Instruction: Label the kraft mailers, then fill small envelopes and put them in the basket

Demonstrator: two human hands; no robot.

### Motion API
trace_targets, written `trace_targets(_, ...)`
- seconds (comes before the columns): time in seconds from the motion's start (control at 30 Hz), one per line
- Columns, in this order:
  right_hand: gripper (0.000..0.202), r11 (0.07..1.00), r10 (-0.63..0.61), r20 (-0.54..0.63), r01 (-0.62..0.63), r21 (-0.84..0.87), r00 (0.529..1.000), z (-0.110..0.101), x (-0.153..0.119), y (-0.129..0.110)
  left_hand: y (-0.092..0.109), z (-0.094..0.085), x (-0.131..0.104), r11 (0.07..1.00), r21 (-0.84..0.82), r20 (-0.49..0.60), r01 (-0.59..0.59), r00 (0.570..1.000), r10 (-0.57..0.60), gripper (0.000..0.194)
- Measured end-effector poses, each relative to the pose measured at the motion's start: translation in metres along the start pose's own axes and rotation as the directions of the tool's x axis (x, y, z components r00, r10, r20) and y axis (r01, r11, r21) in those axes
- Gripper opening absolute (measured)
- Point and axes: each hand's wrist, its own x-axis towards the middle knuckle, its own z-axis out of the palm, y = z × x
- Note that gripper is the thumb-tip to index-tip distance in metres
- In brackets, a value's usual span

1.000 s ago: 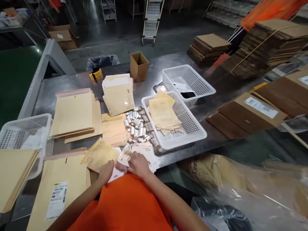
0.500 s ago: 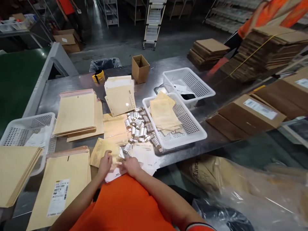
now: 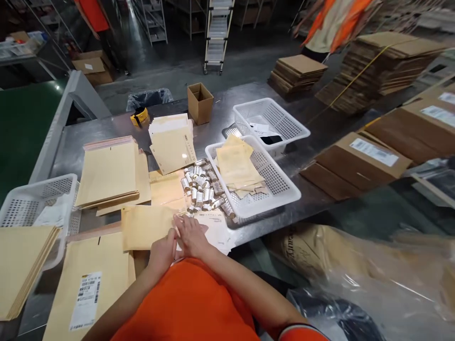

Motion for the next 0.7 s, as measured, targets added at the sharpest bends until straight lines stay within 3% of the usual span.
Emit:
trace_targets(0.2, 0.11, 0.993, -0.079, 0.023, 0.08, -0.09, 0.997, -0.01, -0.008, 0.001, 0.003, -0.019, 0.0, 0.991, -0.06, -0.046, -0.118, 0.992, 0.115, 0.022)
trace_targets(0.33, 0.111, 0.971, -0.199, 0.062, 0.205, -0.121, 0.978, -0.019, -0.017, -0.006, -0.01, -0.056, 0.008, 0.995, -0.017, -0.24, -0.096, 0.967, 0.089, 0.03)
trace_targets(0.37, 0.11, 0.964, -0.226, 0.072, 0.233, -0.129, 0.972, -0.022, -0.019, -0.01, -0.013, -0.066, 0.013, 0.992, -0.014, -0.232, -0.122, 0.966, 0.115, 0.029)
trace_targets(0.47, 0.111, 0.945, -0.288, 0.09, 0.299, -0.136, 0.953, -0.032, -0.02, -0.02, -0.019, -0.083, 0.026, 0.955, -0.123, -0.038, -0.268, 0.963, 0.266, 0.022)
trace_targets(0.53, 0.107, 0.93, -0.336, 0.083, 0.344, -0.126, 0.938, -0.044, -0.02, -0.022, -0.021, -0.082, 0.03, 0.908, -0.256, -0.007, -0.332, 0.94, 0.342, 0.025)
trace_targets(0.6, 0.095, 0.929, -0.349, 0.041, 0.351, -0.114, 0.936, -0.06, -0.021, -0.016, -0.024, -0.073, 0.027, 0.855, -0.348, -0.112, -0.385, 0.922, 0.37, 0.028)
trace_targets(0.63, 0.088, 0.946, -0.307, 0.001, 0.306, -0.106, 0.952, -0.068, -0.022, -0.011, -0.025, -0.068, 0.024, 0.83, -0.381, -0.175, -0.408, 0.913, 0.368, 0.03)
trace_targets(0.7, 0.075, 0.993, -0.11, -0.104, 0.106, -0.042, 0.989, -0.084, -0.027, 0.005, -0.029, -0.06, 0.015, 0.794, -0.432, -0.287, -0.428, 0.9, 0.329, 0.033)
